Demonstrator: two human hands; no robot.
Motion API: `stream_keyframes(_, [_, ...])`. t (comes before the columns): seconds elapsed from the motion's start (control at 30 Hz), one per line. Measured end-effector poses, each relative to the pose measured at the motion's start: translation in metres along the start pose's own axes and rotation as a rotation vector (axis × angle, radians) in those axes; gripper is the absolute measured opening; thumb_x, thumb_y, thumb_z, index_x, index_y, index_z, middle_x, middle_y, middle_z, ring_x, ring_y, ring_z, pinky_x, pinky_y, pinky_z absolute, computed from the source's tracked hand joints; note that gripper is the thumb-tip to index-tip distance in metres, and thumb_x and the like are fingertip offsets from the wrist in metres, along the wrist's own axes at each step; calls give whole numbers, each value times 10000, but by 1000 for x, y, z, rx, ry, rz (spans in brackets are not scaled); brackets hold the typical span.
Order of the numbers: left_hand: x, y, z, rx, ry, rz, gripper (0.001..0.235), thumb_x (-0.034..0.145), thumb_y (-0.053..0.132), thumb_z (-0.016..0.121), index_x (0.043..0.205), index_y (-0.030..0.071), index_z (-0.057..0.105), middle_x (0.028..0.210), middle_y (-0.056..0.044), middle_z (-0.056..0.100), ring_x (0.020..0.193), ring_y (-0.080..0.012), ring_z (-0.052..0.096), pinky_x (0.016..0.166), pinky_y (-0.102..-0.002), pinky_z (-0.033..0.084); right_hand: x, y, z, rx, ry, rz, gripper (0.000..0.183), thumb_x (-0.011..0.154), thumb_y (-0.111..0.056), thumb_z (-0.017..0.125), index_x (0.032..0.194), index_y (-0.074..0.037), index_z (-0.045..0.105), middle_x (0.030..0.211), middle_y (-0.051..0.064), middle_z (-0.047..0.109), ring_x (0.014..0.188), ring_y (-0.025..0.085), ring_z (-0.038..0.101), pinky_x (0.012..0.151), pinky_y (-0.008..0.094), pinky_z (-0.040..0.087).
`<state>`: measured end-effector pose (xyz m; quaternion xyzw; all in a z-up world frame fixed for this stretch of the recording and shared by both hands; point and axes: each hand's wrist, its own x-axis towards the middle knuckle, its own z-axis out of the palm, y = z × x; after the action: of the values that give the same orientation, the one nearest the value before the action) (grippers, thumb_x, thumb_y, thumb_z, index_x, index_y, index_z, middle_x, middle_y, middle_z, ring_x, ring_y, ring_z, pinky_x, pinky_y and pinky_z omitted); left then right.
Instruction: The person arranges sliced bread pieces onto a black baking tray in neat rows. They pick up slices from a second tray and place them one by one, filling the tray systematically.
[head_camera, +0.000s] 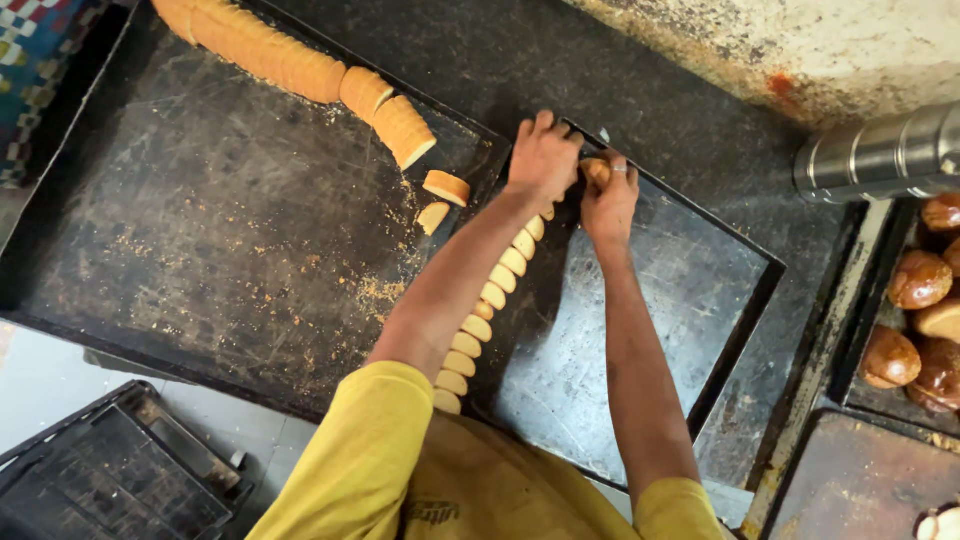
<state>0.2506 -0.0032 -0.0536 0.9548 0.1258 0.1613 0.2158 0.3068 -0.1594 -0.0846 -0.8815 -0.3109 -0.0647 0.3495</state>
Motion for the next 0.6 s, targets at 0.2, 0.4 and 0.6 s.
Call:
stream_keyframes(0.2, [-51,-26,-44,-602,318,-194,354,838,174,738,1171,57,754,1080,-91,721,923,-215,712,835,-372,601,11,-8,25,119,83,40,399,854,121,617,1211,-55,644,1149,207,687,1079,420,676,904,455,547])
stream_keyframes(0.4, [-181,-98,-109,-1742,308,-843,392,949,150,670,1294,-35,660,1053,-82,735,909,-171,708,761,-290,555,3,-20,47,620,211,81,425,894,152,602,1277,-28,562,1201,74,618,1144,200,622,1032,332,517])
stream_keyframes(0.6, [-285,-69,-132,-812,-21,-675,342,914,156,785,1211,4,710,1004,-76,756,885,-122,698,781,-279,557,-162,-70,-49,712,-412,338,403,917,28,723,1279,-43,559,1143,51,634,1041,162,599,909,297,518])
